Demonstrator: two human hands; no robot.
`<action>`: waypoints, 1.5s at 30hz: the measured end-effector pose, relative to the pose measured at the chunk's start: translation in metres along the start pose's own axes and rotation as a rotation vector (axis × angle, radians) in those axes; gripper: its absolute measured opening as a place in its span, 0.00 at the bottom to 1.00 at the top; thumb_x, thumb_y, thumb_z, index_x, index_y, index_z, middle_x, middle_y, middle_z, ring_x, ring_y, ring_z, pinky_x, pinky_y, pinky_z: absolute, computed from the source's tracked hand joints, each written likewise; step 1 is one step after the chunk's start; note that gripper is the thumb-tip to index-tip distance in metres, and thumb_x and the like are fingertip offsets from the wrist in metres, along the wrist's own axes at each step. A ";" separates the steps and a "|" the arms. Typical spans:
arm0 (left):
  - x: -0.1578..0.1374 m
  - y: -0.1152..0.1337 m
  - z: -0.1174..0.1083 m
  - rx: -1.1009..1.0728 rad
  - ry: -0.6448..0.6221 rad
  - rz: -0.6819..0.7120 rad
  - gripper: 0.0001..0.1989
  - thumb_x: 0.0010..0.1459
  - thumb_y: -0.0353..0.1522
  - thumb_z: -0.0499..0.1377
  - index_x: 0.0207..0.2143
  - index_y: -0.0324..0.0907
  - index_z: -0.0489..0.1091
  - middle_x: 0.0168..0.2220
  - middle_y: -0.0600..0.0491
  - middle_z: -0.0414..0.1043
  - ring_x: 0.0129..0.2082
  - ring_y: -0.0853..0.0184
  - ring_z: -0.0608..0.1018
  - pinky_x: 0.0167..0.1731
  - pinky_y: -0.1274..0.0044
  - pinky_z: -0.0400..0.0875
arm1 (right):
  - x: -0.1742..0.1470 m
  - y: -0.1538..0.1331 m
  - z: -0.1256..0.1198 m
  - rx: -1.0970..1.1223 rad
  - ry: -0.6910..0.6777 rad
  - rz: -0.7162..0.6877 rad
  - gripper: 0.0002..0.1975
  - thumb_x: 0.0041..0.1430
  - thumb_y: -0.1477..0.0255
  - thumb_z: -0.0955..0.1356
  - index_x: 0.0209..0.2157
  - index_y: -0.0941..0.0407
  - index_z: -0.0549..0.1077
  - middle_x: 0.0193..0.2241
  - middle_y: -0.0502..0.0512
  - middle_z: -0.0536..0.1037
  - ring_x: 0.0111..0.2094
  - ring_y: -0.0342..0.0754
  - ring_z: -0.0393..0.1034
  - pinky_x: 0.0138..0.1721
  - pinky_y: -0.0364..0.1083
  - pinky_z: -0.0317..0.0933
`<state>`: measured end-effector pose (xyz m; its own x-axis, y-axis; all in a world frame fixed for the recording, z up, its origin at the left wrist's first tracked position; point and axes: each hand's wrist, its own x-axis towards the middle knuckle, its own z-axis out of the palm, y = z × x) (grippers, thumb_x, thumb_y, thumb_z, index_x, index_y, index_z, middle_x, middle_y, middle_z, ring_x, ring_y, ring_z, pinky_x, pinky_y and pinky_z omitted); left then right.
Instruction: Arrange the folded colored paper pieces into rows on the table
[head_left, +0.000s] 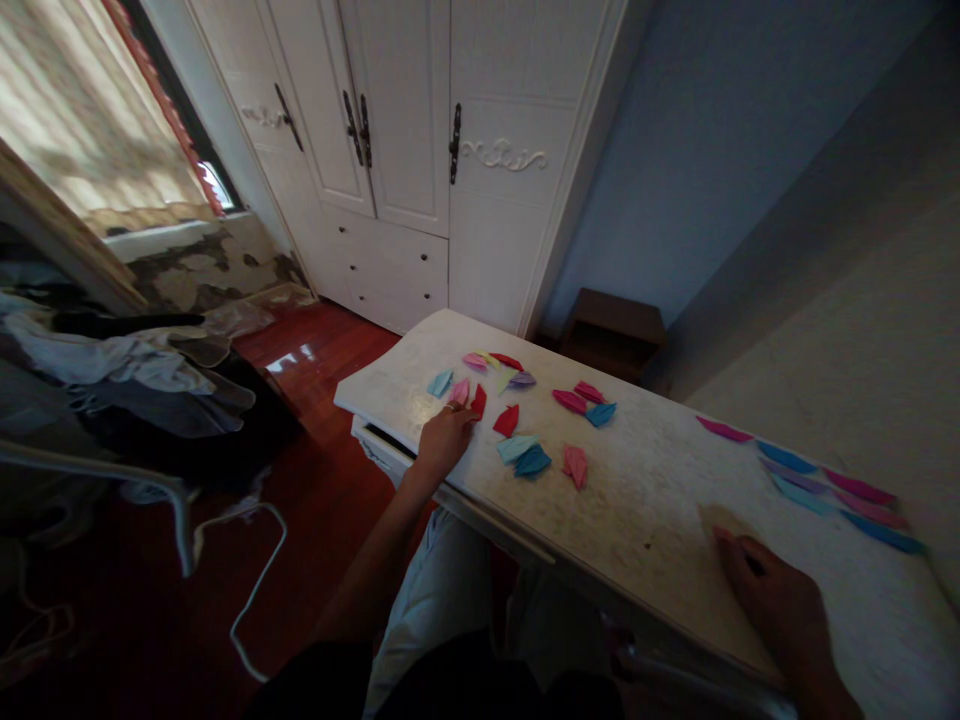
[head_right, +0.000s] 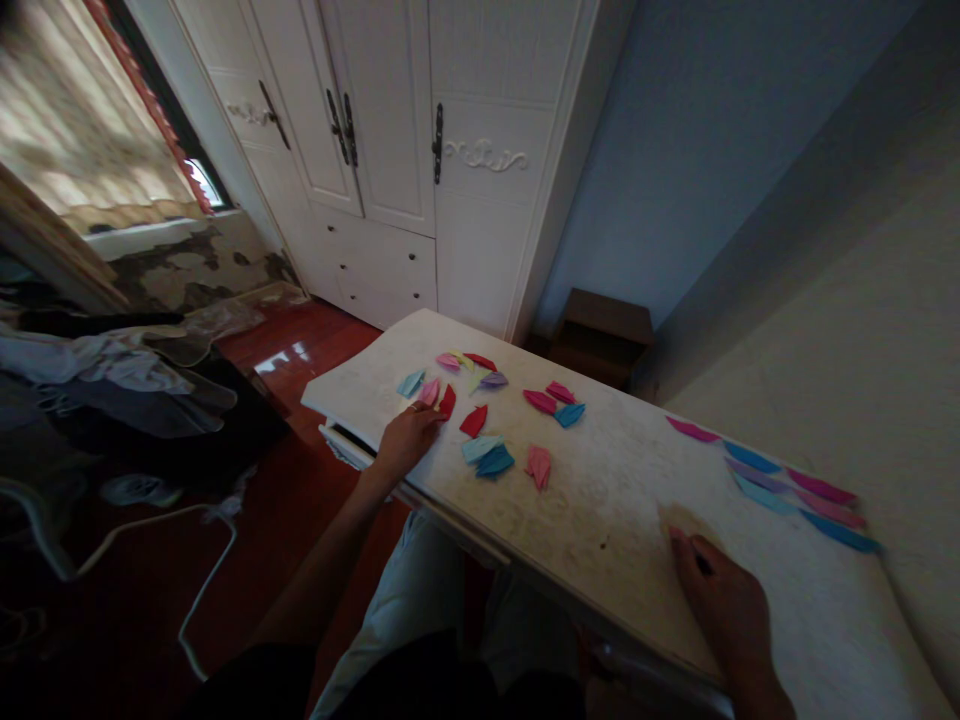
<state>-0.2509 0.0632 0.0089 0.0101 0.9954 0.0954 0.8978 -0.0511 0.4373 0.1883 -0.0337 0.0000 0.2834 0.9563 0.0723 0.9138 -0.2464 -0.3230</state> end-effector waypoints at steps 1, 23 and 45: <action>-0.002 -0.002 0.000 -0.017 0.005 -0.002 0.16 0.61 0.28 0.53 0.48 0.49 0.74 0.49 0.50 0.73 0.46 0.63 0.76 0.46 0.75 0.69 | 0.000 0.000 0.000 -0.004 -0.002 0.003 0.27 0.55 0.46 0.56 0.23 0.52 0.72 0.21 0.55 0.76 0.25 0.55 0.72 0.27 0.47 0.60; -0.012 0.010 0.008 0.002 0.211 -0.150 0.09 0.62 0.34 0.54 0.39 0.43 0.74 0.43 0.48 0.75 0.40 0.62 0.77 0.36 0.75 0.68 | -0.004 -0.004 -0.003 0.044 -0.001 -0.040 0.27 0.56 0.47 0.55 0.23 0.53 0.69 0.20 0.54 0.74 0.23 0.52 0.71 0.26 0.46 0.59; -0.004 0.108 -0.014 -0.996 0.145 0.121 0.14 0.50 0.39 0.64 0.36 0.38 0.79 0.21 0.55 0.74 0.15 0.75 0.68 0.16 0.82 0.64 | -0.003 0.006 0.008 0.264 0.091 -0.204 0.28 0.62 0.48 0.56 0.20 0.54 0.64 0.17 0.49 0.68 0.21 0.44 0.62 0.26 0.43 0.54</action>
<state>-0.1604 0.0526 0.0676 -0.0366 0.9630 0.2670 0.1186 -0.2611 0.9580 0.1910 -0.0364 -0.0102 0.1387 0.9606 0.2408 0.8510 0.0088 -0.5251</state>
